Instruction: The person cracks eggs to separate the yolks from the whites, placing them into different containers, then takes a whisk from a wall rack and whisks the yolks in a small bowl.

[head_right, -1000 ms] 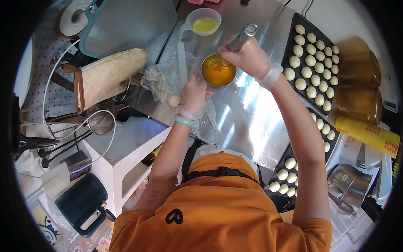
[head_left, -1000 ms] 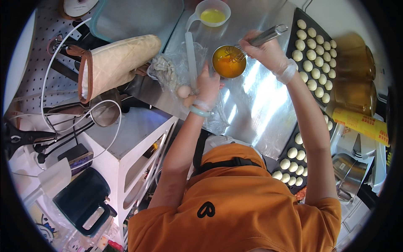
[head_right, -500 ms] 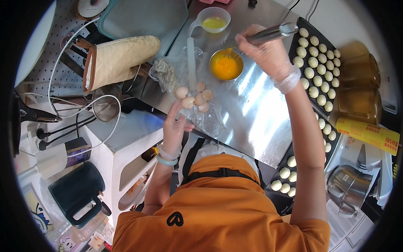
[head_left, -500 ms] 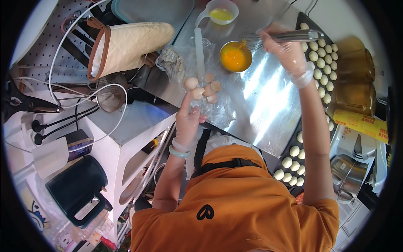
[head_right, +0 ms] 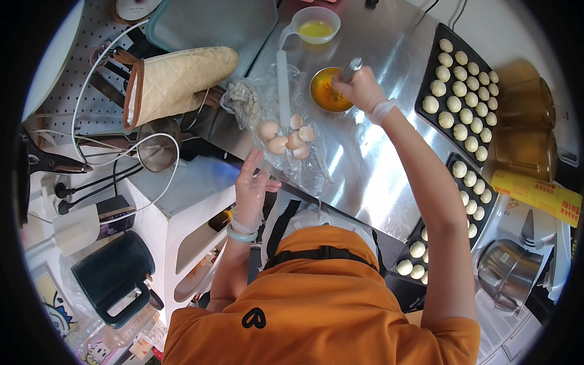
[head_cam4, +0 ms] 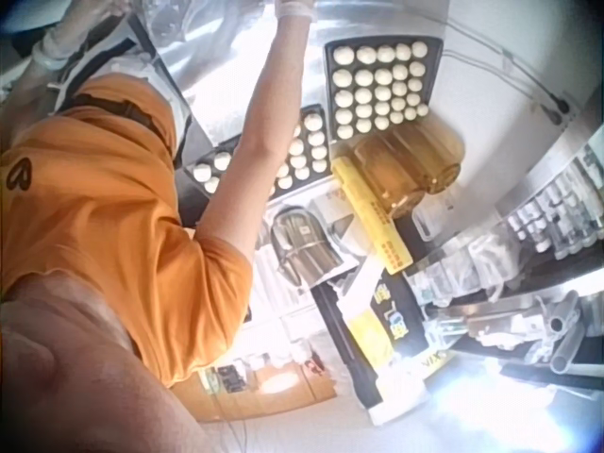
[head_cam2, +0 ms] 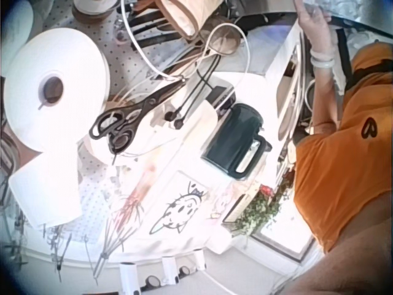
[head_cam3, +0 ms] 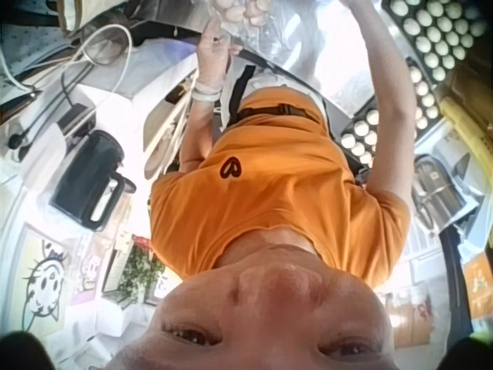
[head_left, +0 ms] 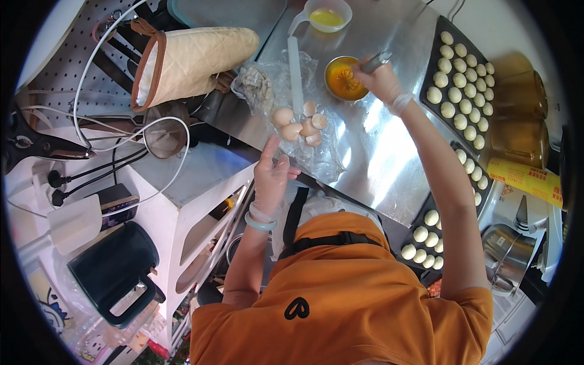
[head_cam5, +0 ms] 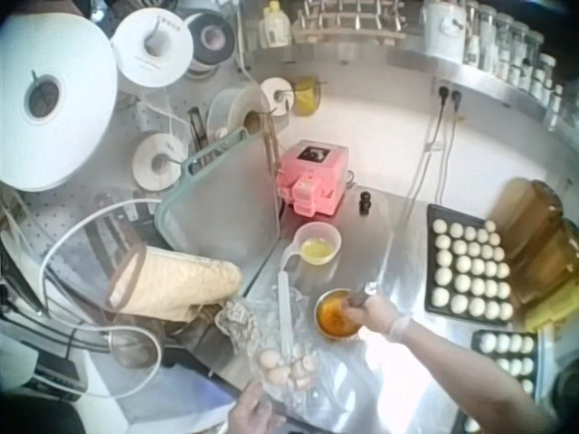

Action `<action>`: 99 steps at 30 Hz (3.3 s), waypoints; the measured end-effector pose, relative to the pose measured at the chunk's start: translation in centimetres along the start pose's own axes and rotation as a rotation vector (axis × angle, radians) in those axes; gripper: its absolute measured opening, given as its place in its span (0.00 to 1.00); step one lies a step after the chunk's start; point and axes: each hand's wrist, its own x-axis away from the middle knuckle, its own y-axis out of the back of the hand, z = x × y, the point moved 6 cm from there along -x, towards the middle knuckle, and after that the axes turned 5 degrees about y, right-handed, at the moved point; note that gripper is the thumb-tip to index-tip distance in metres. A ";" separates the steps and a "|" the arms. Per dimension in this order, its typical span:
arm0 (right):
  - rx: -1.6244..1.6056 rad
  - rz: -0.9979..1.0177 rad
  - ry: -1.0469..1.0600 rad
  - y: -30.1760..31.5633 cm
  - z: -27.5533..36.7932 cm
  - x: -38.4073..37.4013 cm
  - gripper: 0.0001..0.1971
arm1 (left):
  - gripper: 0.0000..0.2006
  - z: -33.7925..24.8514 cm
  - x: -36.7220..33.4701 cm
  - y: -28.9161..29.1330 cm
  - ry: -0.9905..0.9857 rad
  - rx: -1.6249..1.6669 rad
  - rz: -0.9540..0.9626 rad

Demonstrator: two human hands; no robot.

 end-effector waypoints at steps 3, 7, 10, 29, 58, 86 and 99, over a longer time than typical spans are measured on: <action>-0.096 -0.106 0.019 0.6 0.8 -0.7 0.08 | 0.26 -0.4 -0.2 0.2 0.015 -0.021 -0.016; -0.030 -0.073 0.004 0.1 -0.4 -0.6 0.08 | 0.26 -0.2 -0.2 0.1 0.024 -0.012 -0.017; -0.001 -0.055 0.045 0.2 -0.2 -0.9 0.08 | 0.26 -0.1 -0.2 0.1 0.032 -0.001 -0.028; -0.142 -0.212 0.152 5.0 3.5 1.0 0.09 | 0.26 -0.1 -1.3 -1.1 -0.004 0.021 0.008; 0.210 -0.269 0.383 3.5 4.1 5.7 0.06 | 0.25 0.5 -0.3 0.7 0.036 -0.015 -0.034; -0.149 -0.120 -0.122 3.8 0.0 4.1 0.13 | 0.26 1.4 -0.7 0.0 0.030 -0.005 -0.017; -0.102 -0.093 -0.033 6.8 5.1 3.1 0.12 | 0.26 1.5 -1.0 0.1 0.061 0.032 -0.019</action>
